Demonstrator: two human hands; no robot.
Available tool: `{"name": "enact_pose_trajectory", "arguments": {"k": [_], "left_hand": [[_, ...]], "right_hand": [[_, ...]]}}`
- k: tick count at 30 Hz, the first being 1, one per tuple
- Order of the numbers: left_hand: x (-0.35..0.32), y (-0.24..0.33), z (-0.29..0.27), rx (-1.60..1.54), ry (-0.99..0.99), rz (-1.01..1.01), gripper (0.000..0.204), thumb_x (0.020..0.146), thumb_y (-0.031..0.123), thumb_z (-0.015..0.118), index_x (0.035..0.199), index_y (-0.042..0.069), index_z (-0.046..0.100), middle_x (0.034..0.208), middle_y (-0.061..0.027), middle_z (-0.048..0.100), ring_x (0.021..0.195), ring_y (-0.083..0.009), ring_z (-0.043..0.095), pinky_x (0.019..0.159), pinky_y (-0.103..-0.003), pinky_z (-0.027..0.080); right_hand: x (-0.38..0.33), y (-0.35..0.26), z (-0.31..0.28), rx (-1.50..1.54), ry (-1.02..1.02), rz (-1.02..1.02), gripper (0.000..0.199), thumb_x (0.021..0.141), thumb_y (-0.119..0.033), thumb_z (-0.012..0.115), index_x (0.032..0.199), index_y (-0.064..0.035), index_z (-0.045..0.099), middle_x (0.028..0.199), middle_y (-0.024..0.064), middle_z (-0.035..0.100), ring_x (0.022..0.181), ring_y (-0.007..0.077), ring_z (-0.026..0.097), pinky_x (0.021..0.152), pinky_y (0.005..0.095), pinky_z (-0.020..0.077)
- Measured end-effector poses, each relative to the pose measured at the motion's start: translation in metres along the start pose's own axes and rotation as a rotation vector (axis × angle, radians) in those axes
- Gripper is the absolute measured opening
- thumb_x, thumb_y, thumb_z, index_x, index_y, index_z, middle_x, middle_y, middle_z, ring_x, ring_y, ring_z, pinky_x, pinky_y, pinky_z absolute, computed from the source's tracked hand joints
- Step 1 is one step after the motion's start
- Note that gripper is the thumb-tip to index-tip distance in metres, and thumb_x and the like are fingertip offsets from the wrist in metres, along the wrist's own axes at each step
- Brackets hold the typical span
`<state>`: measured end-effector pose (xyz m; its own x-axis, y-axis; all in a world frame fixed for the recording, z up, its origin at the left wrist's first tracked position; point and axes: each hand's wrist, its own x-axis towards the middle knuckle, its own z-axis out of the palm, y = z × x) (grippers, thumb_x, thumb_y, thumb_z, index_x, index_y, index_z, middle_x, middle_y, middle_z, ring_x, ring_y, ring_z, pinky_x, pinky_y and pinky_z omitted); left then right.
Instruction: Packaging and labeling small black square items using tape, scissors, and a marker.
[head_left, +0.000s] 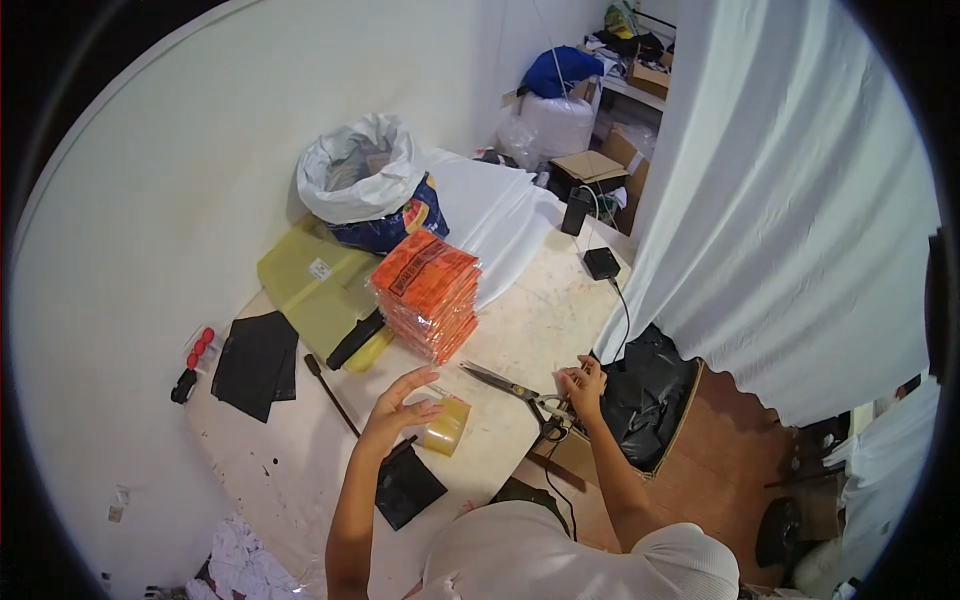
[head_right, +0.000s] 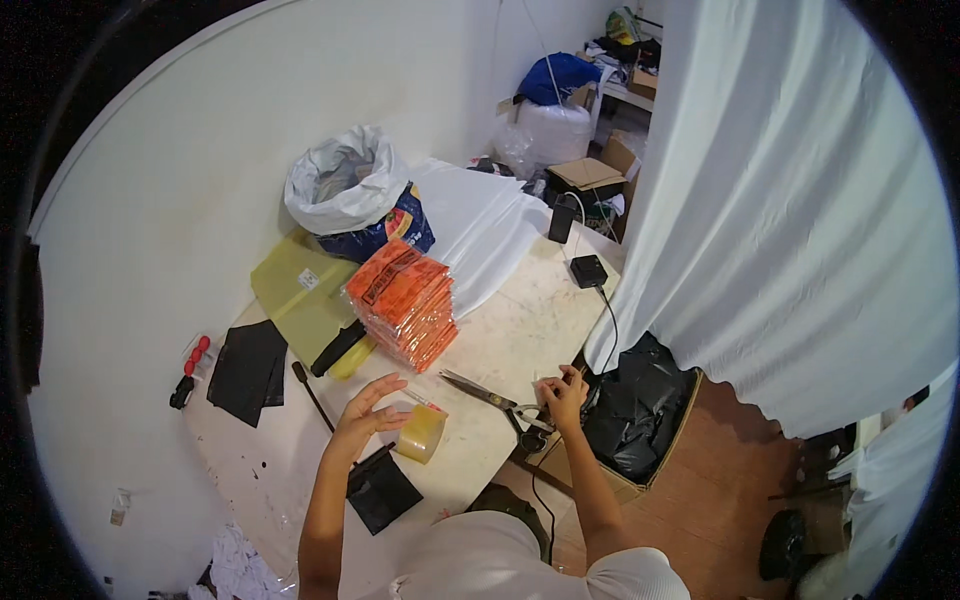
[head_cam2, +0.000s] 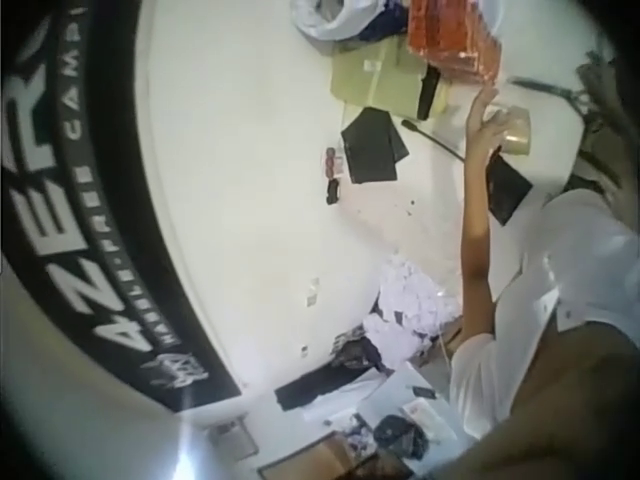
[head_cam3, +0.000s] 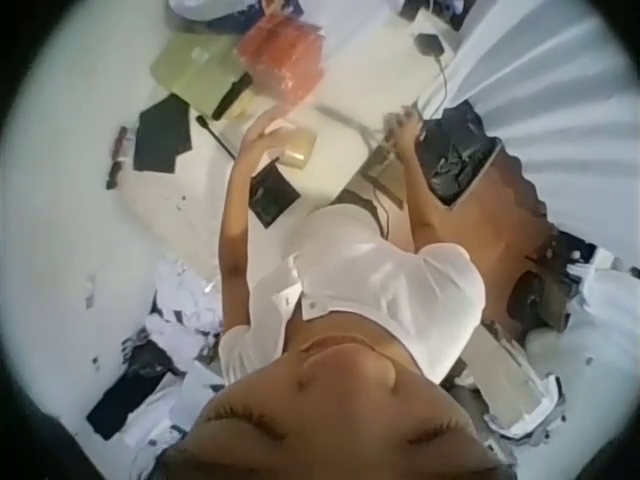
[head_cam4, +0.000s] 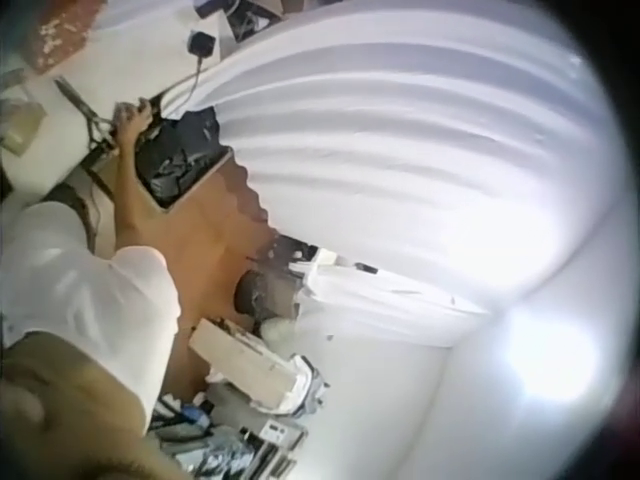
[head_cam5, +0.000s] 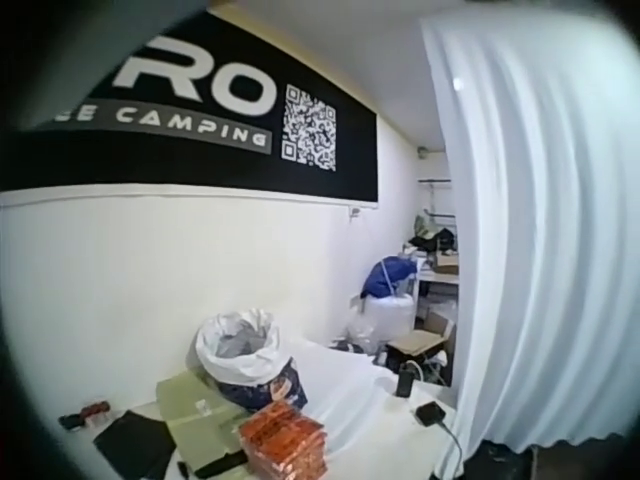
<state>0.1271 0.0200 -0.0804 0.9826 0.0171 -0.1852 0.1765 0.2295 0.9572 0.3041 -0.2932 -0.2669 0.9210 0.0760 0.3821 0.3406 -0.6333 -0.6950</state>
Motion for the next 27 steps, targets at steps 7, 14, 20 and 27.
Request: {"name": "enact_pose_trajectory", "arguments": {"k": [7,14,20,27], "left_hand": [[0.002,0.002,0.001,-0.014,-0.023,0.006,0.047,0.089,0.016,0.048,0.133,0.006,0.033,0.132,-0.0102,0.04,0.102,-0.0288,0.058,0.088,-0.034,0.046],[-0.002,0.0,-0.006,-0.038,0.01,-0.005,0.049,0.092,0.031,0.043,0.133,0.006,0.033,0.132,-0.0108,0.041,0.103,-0.0326,0.057,0.089,-0.038,0.044],[0.001,-0.004,-0.007,-0.074,-0.024,0.022,0.053,0.092,0.036,0.043,0.133,0.005,0.032,0.131,-0.0117,0.042,0.103,-0.0322,0.057,0.089,-0.038,0.044],[-0.004,-0.001,-0.008,-0.072,-0.027,0.024,0.051,0.092,0.037,0.042,0.131,0.005,0.035,0.129,-0.0111,0.044,0.105,-0.0304,0.056,0.087,-0.037,0.046]], "right_hand": [[0.007,-0.005,-0.011,0.161,-0.176,0.193,0.056,0.059,-0.034,0.079,0.105,-0.0133,0.055,0.119,0.0113,0.044,0.106,0.0339,0.038,0.09,0.0431,0.0287],[-0.008,-0.084,-0.013,0.019,0.028,-0.133,0.032,0.074,-0.021,0.067,0.101,-0.0072,0.056,0.117,0.0141,0.048,0.107,0.0323,0.039,0.09,0.0444,0.0308],[-0.034,-0.219,-0.036,0.408,-0.397,-0.477,0.027,0.072,-0.013,0.066,0.097,-0.0062,0.057,0.104,0.009,0.057,0.1,0.0261,0.047,0.087,0.0365,0.0344],[-0.02,-0.227,-0.013,0.596,-0.437,-0.38,0.014,0.069,-0.006,0.066,0.081,-0.004,0.06,0.089,0.0072,0.061,0.088,0.0257,0.051,0.081,0.0356,0.0394]]}}
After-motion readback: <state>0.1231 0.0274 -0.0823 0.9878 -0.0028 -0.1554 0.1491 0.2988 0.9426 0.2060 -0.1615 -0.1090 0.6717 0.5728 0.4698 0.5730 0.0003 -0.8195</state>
